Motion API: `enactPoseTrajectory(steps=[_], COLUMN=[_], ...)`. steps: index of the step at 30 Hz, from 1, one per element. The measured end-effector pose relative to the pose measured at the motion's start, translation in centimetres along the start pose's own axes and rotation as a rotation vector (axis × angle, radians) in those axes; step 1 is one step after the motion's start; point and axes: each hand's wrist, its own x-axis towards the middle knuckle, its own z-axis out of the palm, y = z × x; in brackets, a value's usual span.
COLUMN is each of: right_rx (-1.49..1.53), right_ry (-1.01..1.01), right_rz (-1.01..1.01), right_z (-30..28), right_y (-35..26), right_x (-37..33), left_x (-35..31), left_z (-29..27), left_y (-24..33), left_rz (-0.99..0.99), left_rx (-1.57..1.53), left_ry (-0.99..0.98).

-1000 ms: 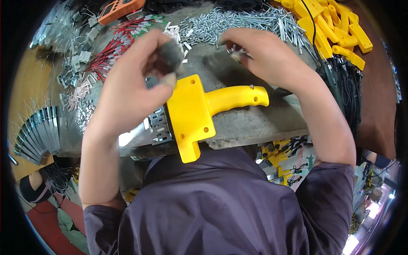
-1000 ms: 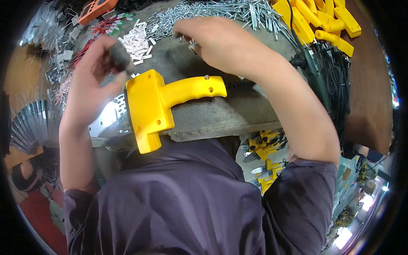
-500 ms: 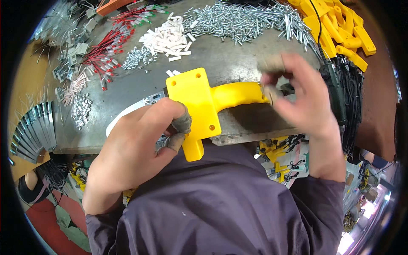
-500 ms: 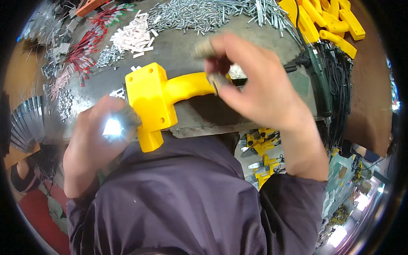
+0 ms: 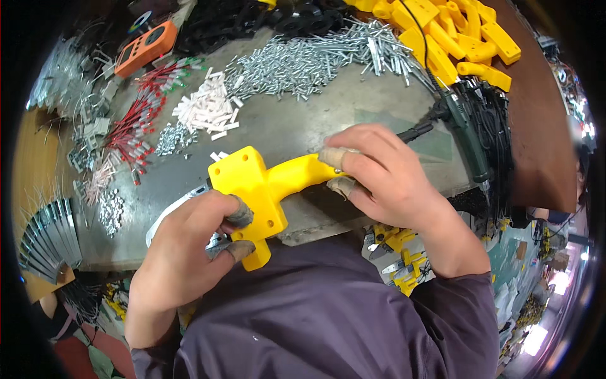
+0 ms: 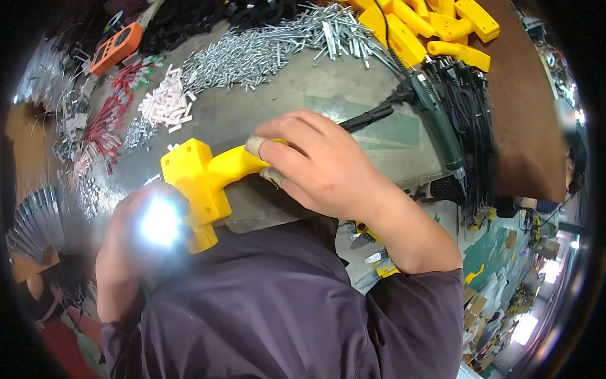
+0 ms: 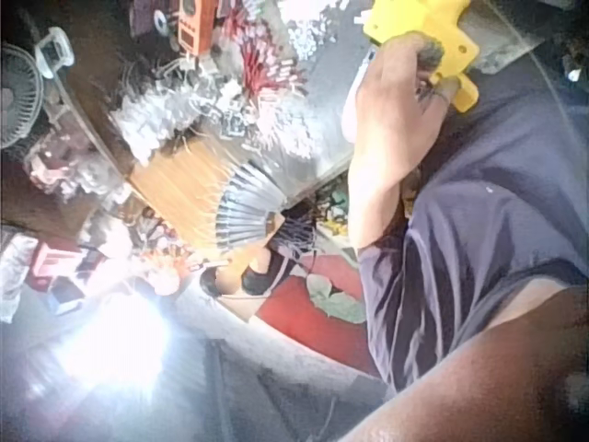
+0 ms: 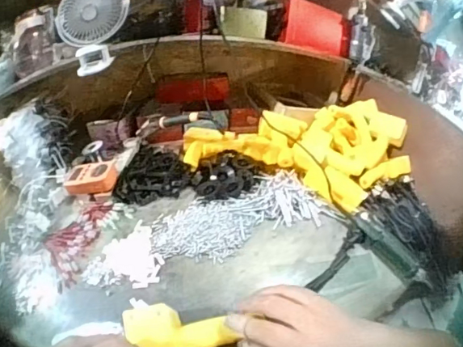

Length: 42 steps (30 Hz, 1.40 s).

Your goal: Assembling the internal wiring and housing components of a yellow handheld industrial tool.

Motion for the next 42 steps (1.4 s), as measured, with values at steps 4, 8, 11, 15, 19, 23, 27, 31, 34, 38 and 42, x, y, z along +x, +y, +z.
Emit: enactPoseTrajectory(steps=[4, 8, 11, 15, 19, 23, 27, 31, 34, 38, 42], right_rx=[-0.038, -0.315, -0.452, -0.551, -0.514, -0.46, -0.344, 0.493, 0.474, 0.691, 0.427], right_ry=[0.092, -0.075, -0.11, -0.12, -0.208, -0.207, -0.201, 0.121, 0.078, 0.119, 0.001], right_rz=[0.145, 0.482, 0.634, 0.823, 0.846, 0.91, 0.94, 0.868, 0.579, 0.648, 0.563], right_z=[-1.4, -4.1, -5.7, -7.0, -5.5, -5.5, -6.5, -3.6, -1.5, -0.4, -1.3], right_y=[1.2, 8.4, 12.3, 13.7, 13.7, 13.9, 10.9, 3.7, 0.3, -0.8, 0.4], right_x=[-0.2, -0.1, 0.1, 0.5, 0.2, 0.0, -0.9, 0.9, 1.3, 1.9, 2.0], left_x=[1.8, 4.4, 6.2, 6.9, 7.1, 7.6, 7.9, 8.8, 10.4, 10.7, 9.8], left_z=[0.3, 1.6, 3.1, 3.1, 1.9, 1.8, 1.5, 1.8, 2.4, 1.7, 1.3], left_y=[0.3, 2.2, 2.5, 2.7, 2.8, 2.3, 2.0, 2.3, 3.4, 3.0, 2.7], left_rz=[0.253, 0.416, 0.408, 0.428, 0.43, 0.429, 0.463, 0.223, 0.18, 0.229, 0.119], left_rx=[0.173, 0.329, 0.265, 0.334, 0.378, 0.382, 0.352, 0.072, -0.755, -0.787, -0.463], left_ry=[0.112, 0.096, 0.049, -0.007, 0.101, 0.102, 0.138, 0.122, 0.232, 0.26, 0.264])
